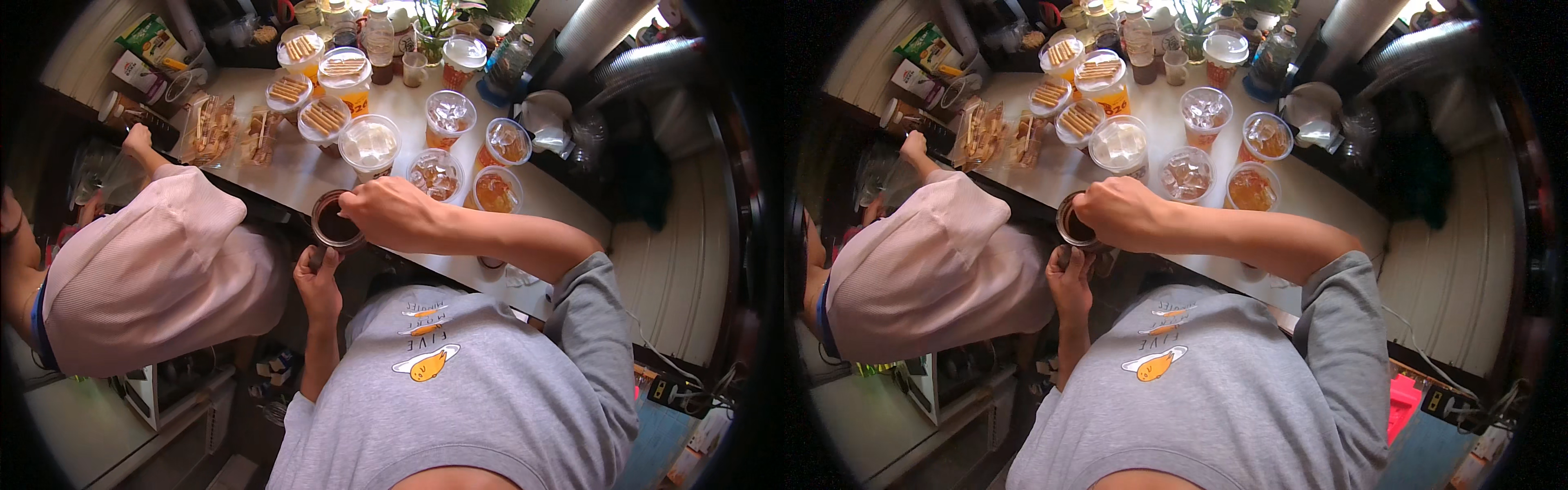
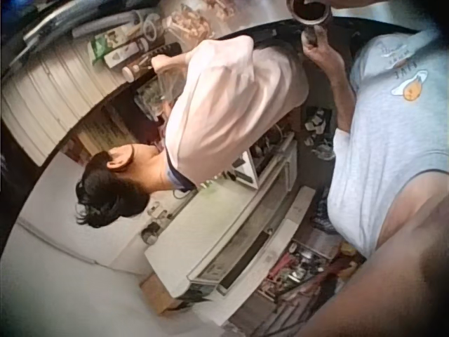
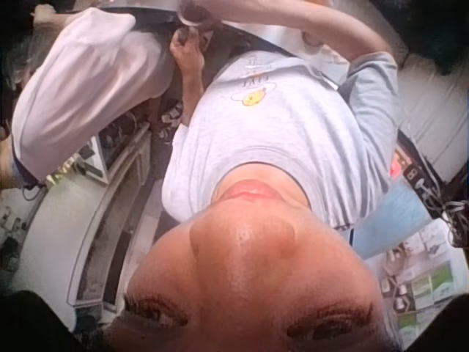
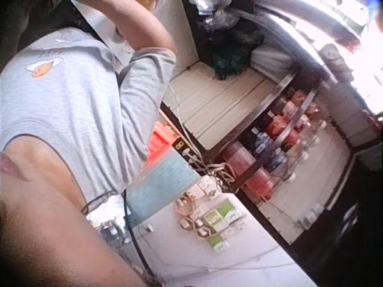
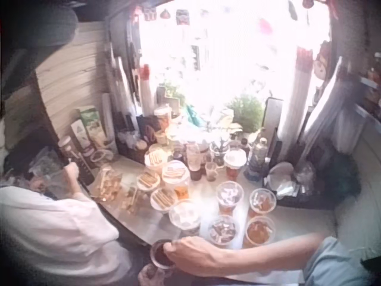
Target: The person fills plastic cups with ice using a scoop, pours beverages, uses a hand mixer to blend a drink, retrieves jars from a refrigerator, spreads chocolate onto snacks with a spoon, and places the orders into plastic bags.
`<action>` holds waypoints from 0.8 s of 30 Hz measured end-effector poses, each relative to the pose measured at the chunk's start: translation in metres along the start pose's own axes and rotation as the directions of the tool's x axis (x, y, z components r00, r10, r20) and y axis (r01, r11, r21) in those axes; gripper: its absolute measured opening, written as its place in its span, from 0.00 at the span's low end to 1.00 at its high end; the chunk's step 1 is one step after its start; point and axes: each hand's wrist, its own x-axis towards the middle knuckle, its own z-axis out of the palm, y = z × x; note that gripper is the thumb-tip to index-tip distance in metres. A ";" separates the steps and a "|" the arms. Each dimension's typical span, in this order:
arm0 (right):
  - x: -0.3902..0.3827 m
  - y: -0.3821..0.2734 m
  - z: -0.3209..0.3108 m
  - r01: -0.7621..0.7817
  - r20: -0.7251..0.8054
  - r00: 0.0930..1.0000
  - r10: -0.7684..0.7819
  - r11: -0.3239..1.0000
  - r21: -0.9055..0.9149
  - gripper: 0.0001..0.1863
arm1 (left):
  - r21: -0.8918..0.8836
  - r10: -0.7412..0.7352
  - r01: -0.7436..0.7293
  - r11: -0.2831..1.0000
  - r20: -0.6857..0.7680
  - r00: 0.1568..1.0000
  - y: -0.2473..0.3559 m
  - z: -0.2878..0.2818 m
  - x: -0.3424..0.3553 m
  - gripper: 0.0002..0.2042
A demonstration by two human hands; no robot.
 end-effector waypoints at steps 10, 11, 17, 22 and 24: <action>0.021 -0.002 -0.030 0.109 -0.047 0.992 -0.118 0.981 -0.162 0.06 | -0.022 0.053 -0.055 0.998 -0.110 0.993 0.020 0.019 0.010 0.12; 0.024 -0.003 -0.035 0.001 0.052 0.999 0.003 0.996 -0.085 0.06 | -0.026 0.059 -0.062 0.998 -0.118 0.991 0.018 0.017 0.011 0.12; 0.041 0.031 -0.026 0.434 -0.315 0.843 -0.436 0.897 -0.081 0.06 | -0.053 0.103 -0.107 0.993 -0.081 0.991 0.018 0.021 0.016 0.08; 0.035 0.048 -0.032 0.422 -0.294 0.839 -0.458 0.888 -0.180 0.08 | 0.067 0.239 -0.232 0.970 -0.120 0.964 0.028 0.033 0.024 0.14; 0.035 0.049 -0.032 0.335 -0.289 0.898 -0.332 0.941 -0.043 0.07 | 0.266 0.360 -0.316 0.911 -0.135 0.923 0.026 0.029 0.032 0.15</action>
